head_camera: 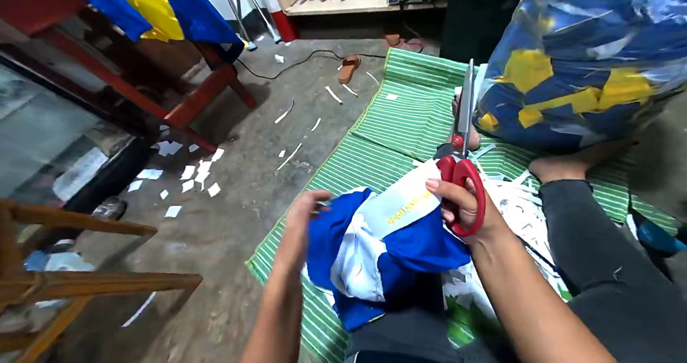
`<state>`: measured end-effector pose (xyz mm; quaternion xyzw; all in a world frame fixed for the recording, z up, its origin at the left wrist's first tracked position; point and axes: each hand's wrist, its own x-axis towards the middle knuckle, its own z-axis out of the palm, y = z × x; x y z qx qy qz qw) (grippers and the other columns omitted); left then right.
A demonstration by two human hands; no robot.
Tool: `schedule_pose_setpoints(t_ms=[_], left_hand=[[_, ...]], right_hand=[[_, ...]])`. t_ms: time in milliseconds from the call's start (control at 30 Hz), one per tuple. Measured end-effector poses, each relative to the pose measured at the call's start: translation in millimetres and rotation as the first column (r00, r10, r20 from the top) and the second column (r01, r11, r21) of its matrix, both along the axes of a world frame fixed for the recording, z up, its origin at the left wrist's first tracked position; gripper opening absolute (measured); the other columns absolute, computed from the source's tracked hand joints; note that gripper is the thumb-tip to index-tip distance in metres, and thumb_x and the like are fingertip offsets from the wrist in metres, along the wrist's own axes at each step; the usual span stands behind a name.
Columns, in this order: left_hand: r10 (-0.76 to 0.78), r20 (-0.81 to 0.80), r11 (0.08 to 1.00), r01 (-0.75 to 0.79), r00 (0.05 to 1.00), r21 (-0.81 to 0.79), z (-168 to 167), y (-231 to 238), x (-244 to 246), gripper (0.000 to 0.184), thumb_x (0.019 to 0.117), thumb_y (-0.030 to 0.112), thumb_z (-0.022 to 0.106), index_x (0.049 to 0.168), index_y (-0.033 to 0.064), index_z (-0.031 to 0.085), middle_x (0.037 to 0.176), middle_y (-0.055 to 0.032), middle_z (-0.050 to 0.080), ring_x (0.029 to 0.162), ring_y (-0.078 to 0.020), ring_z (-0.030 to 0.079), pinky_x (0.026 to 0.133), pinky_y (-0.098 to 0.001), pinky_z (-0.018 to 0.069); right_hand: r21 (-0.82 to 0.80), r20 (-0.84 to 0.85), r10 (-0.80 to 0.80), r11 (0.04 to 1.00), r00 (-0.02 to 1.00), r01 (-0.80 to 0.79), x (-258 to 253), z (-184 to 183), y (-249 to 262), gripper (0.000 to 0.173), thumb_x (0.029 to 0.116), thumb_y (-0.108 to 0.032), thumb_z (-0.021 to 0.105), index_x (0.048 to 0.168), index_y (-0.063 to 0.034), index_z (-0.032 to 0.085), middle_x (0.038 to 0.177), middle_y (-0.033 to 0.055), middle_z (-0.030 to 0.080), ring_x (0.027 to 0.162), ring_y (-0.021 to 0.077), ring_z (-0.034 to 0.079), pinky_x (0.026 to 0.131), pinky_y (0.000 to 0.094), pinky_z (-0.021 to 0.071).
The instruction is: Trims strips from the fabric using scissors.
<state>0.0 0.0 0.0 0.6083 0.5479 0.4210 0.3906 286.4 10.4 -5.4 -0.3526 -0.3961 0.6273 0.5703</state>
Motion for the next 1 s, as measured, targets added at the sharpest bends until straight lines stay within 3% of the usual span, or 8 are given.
schedule_pose_setpoints(t_ms=[67,133,333,433,633,767,900,1000], left_hand=[[-0.313,0.18,0.933,0.337,0.933,-0.123,-10,-7,37,0.047,0.1037,0.041,0.05,0.129,0.0023,0.06,0.116,0.0008,0.068,0.106,-0.0066,0.064,0.095,-0.0302,0.0529],[-0.334,0.363,0.883,0.423,0.87,-0.203,-7,-7,59,0.026,0.0983,0.016,0.062,0.12,0.0016,0.06,0.103,0.0007,0.072,0.095,-0.0057,0.069,0.089,-0.0271,0.0571],[0.063,0.371,0.996,-0.033,0.926,-0.087,29,-3,12,0.021,0.0954,0.006,0.057,0.112,0.0117,0.068,0.088,0.003,0.074,0.068,-0.0014,0.066,0.058,-0.0176,0.0555],[0.178,0.339,0.968,-0.227,0.924,0.11,60,-19,-12,0.014,0.0981,0.011,0.057,0.108,0.0177,0.064,0.086,0.0069,0.072,0.065,0.0,0.066,0.054,-0.0157,0.0557],[-0.131,0.293,0.987,0.095,0.947,0.132,41,-32,63,0.011,0.0938,0.011,0.066,0.093,0.0211,0.071,0.083,0.0098,0.074,0.076,-0.0012,0.069,0.071,-0.0209,0.0595],[-0.317,0.206,0.947,0.295,0.926,0.13,23,-19,96,0.012,0.0988,0.015,0.061,0.091,0.0173,0.069,0.081,0.0113,0.069,0.076,0.0003,0.065,0.075,-0.0193,0.0557],[-0.418,-0.1,0.868,0.43,0.903,0.25,7,3,111,0.023,0.0998,0.034,0.062,0.092,0.0156,0.072,0.088,0.0123,0.064,0.081,0.0029,0.06,0.074,-0.0183,0.0526],[-0.48,-0.204,0.795,0.521,0.853,0.311,5,31,122,0.048,0.0893,0.059,0.068,0.112,0.0168,0.067,0.116,0.0076,0.06,0.111,-0.0017,0.056,0.095,-0.0261,0.0497]], right_hand=[[-0.023,-0.033,-0.032,0.999,0.999,0.031,2,-5,-2,0.008,0.0948,-0.012,0.062,0.089,-0.0162,0.061,0.058,-0.0047,0.057,0.04,-0.0016,0.046,0.04,0.0124,0.042],[-0.032,0.021,-0.085,0.996,0.996,0.085,9,-10,-6,0.007,0.0962,-0.01,0.061,0.09,-0.0136,0.061,0.058,-0.0038,0.058,0.04,-0.0011,0.047,0.04,0.0128,0.0427],[0.202,0.589,-0.364,0.931,0.722,0.305,26,-12,-24,0.021,0.0883,-0.019,0.081,0.106,-0.0094,0.075,0.09,-0.0035,0.076,0.057,-0.0016,0.058,0.053,0.0205,0.0495],[0.363,0.523,-0.424,0.896,0.739,0.257,-3,-11,-35,0.024,0.0843,-0.025,0.081,0.095,-0.0055,0.072,0.073,-0.0037,0.067,0.056,-0.0031,0.053,0.054,0.0178,0.0468],[0.642,0.433,-0.499,0.755,0.751,0.131,-55,-14,-53,0.036,0.0764,-0.015,0.083,0.106,0.0039,0.076,0.116,0.0141,0.076,0.109,0.0208,0.074,0.09,0.0381,0.0614],[0.684,0.462,-0.634,0.699,0.619,0.206,-31,-34,-61,0.028,0.077,-0.014,0.079,0.1,0.0018,0.076,0.109,0.0132,0.078,0.099,0.0197,0.076,0.08,0.0372,0.0629],[0.557,0.471,-0.611,0.765,0.636,0.322,1,-42,-67,0.013,0.0807,-0.012,0.075,0.079,-0.0005,0.069,0.075,0.0072,0.071,0.07,0.008,0.068,0.064,0.0253,0.0562],[0.432,0.485,-0.543,0.831,0.686,0.352,19,-42,-67,0.012,0.0852,-0.013,0.071,0.079,-0.0028,0.068,0.067,0.0001,0.065,0.059,-0.0009,0.057,0.055,0.0172,0.0477]])
